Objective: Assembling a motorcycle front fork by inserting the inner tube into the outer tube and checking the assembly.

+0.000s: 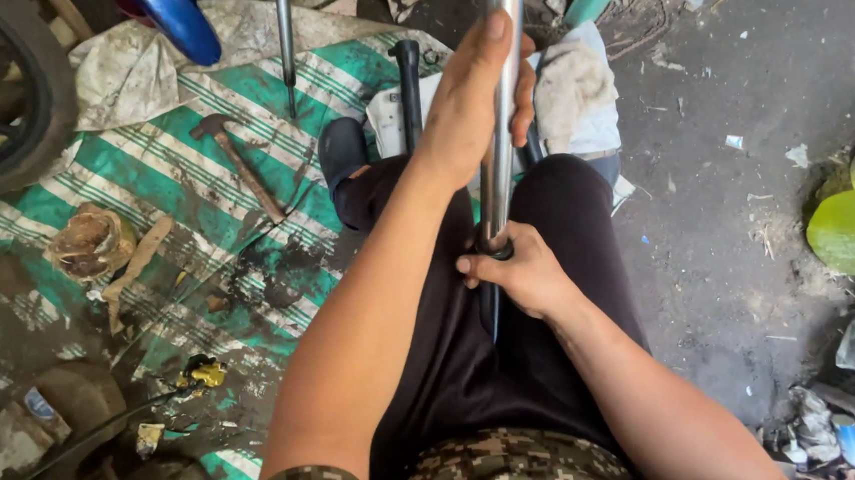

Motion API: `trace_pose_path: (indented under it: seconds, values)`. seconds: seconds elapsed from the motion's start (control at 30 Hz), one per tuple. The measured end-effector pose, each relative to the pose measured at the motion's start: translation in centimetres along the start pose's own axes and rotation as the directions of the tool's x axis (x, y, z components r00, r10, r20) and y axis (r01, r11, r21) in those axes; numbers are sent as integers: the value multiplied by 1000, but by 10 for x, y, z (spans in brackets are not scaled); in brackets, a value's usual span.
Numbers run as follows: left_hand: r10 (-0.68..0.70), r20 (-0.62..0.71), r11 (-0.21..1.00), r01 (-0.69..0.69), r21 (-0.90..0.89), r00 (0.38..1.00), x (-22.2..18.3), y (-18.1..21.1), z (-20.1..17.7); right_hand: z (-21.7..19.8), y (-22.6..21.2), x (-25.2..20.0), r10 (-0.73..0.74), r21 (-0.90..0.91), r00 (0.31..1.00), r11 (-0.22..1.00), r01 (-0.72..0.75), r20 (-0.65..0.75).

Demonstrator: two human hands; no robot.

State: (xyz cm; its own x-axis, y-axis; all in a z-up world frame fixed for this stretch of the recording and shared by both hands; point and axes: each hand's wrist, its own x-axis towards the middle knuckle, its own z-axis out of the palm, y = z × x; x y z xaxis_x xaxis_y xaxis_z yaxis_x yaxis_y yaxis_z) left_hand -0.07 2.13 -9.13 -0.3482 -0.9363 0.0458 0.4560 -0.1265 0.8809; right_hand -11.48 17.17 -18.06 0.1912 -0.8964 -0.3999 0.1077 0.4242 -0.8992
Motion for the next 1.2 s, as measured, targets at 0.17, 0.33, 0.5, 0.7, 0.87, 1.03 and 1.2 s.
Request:
trace_pose_path:
  seconds: [0.17, 0.33, 0.5, 0.7, 0.87, 1.03, 1.2]
  values:
    - [15, -59, 1000, -14, 17, 998, 13, -5, 10, 1, -1, 11, -49, -30, 999, 998, 49, -7]
    - [148, 5, 980, -148, 130, 989, 11, 13, 22, 4, -5, 17, -75, -95, 996, 993, 70, -51]
    - [290, 4, 929, -282, 239, 957, 30, 7, 11, 5, -12, 37, -159, -32, 987, 987, 160, 13]
    - [119, -162, 974, -84, 211, 980, 7, 15, 16, 8, 3, 21, -159, 51, 986, 986, 157, 41]
    - [118, -141, 977, -90, 194, 983, 7, 14, 18, 6, 12, 19, -158, 104, 987, 983, 154, 30]
    - [104, -108, 987, -90, 130, 989, 0, -8, 13, 5, 26, 13, -82, 25, 995, 996, 83, -53]
    - [-32, -180, 999, 36, 17, 983, -12, -26, 3, 3, 41, 1, 25, 11, 998, 1000, -25, -53]
